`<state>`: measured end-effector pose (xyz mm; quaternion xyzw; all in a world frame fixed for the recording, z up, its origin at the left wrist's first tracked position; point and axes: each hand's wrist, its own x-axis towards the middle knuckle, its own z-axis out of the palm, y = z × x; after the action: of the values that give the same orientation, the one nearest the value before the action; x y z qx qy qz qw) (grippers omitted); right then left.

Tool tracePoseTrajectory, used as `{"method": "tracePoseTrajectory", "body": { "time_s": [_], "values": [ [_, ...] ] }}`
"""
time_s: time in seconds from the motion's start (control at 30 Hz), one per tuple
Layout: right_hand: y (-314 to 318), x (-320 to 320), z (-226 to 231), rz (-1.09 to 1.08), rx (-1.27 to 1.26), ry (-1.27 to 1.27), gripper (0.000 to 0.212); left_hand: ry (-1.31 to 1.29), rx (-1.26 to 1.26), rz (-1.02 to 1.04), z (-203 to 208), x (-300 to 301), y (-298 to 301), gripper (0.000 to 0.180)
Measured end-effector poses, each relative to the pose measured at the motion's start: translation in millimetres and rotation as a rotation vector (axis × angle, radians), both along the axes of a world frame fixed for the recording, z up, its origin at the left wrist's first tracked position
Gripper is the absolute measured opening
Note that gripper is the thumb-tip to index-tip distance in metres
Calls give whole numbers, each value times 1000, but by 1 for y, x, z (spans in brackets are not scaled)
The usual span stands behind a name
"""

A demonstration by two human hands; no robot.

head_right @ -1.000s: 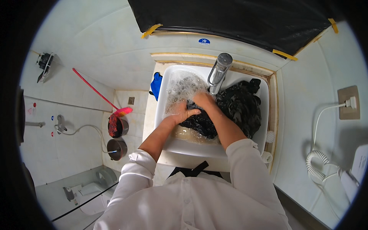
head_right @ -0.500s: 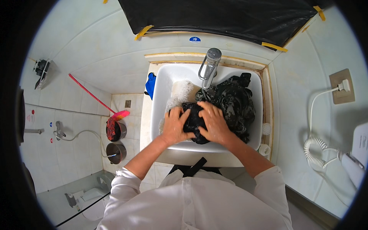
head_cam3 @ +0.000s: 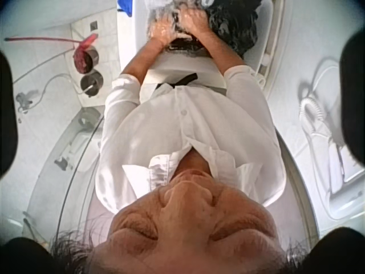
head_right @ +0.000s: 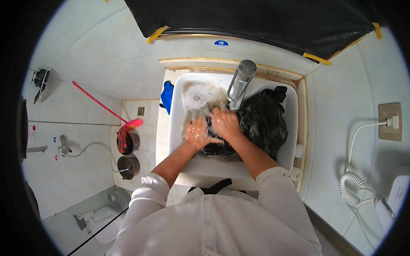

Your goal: The person hand washes dark garments in a sink filled with soapy water. They scrub the fabric with a pink brush, then rinse and wring the clothes under running water from the faucet.

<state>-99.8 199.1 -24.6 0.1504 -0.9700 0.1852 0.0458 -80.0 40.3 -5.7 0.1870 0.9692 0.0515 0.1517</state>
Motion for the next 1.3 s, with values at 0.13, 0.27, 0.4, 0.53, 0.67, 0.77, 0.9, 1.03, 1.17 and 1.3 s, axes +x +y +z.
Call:
{"method": "tracePoseTrajectory", "body": {
  "time_s": [0.13,0.27,0.4,0.53,0.67,0.77,0.9,1.03,1.17,1.3],
  "values": [
    [-4,-41,3,38,79,-183,27,-384,313,233,-16,-21,0,113],
    [-10,-58,32,-87,184,-503,42,-269,354,202,0,-37,-5,102],
    [4,-28,69,-147,-13,-427,53,-209,559,202,41,-26,-17,93],
    [33,19,90,2,-239,-227,32,80,729,18,71,-2,-27,66],
    [48,69,90,183,-350,-145,41,83,695,-18,67,40,-31,50],
    [47,107,78,273,-65,-106,61,256,569,-39,49,76,-24,94],
    [40,122,52,313,85,-85,42,48,207,17,35,89,-10,138],
    [25,85,21,281,118,-26,38,-106,14,64,24,51,3,142],
    [7,45,5,137,87,-18,29,-16,71,47,3,18,-1,128],
    [-7,-3,8,2,134,-300,30,-51,140,81,-12,-4,-4,108]
  ]
}}
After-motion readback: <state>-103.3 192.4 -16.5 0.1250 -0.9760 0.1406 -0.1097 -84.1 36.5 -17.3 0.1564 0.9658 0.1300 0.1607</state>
